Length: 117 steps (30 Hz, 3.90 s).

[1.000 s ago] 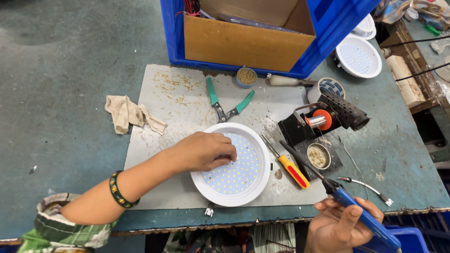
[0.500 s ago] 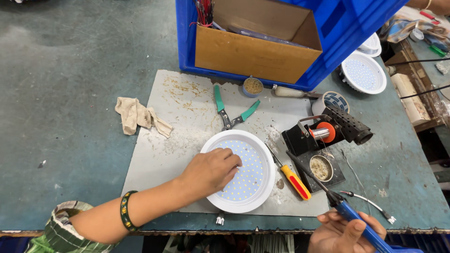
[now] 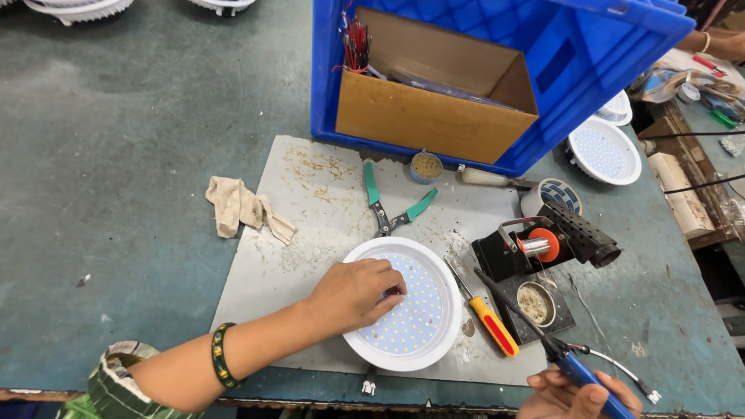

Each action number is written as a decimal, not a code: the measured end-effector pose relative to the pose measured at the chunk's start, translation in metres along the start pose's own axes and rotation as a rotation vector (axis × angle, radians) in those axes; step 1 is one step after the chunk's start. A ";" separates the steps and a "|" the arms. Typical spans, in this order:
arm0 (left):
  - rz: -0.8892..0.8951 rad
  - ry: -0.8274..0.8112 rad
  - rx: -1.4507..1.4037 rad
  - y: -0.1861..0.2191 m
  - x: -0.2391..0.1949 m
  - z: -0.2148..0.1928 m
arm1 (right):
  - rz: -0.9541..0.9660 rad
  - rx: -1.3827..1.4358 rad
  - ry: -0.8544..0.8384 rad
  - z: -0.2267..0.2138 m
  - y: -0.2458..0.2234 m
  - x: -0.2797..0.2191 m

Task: The person places a circular LED module on the workbench, uses wire cutters to trim wires, and then uses a soldering iron to attach wires to the module. The person wipes the module with a cloth and repeats the soldering process on another module.

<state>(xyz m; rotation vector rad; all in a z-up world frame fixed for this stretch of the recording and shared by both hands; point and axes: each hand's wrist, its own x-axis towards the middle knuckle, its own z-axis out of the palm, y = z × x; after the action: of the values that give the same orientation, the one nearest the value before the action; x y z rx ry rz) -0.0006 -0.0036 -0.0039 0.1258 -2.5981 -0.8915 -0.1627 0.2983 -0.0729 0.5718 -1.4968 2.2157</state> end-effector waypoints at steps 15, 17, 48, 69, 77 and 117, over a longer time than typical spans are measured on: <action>-0.064 -0.075 -0.083 -0.003 -0.003 -0.008 | -0.040 -0.049 0.033 -0.008 0.010 0.001; -0.044 -0.067 -0.048 -0.002 -0.003 -0.006 | -0.032 -0.057 0.029 -0.007 0.010 0.001; 0.145 0.102 0.072 0.003 -0.009 0.002 | -0.012 -0.081 0.020 0.001 -0.010 0.002; 0.037 -0.048 -0.074 -0.002 -0.015 -0.008 | 0.018 -0.099 0.012 -0.017 -0.008 0.004; -0.086 -0.101 -0.169 -0.002 -0.028 -0.021 | 0.022 0.057 -0.070 -0.010 0.006 0.001; -0.085 -0.054 -0.177 -0.005 -0.028 -0.017 | 0.156 0.092 -0.242 0.031 -0.053 -0.028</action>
<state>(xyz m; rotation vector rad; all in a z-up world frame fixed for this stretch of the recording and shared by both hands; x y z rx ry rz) 0.0317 -0.0112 -0.0037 0.1662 -2.5643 -1.1647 -0.1077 0.2849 -0.0370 0.8016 -1.6122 2.4159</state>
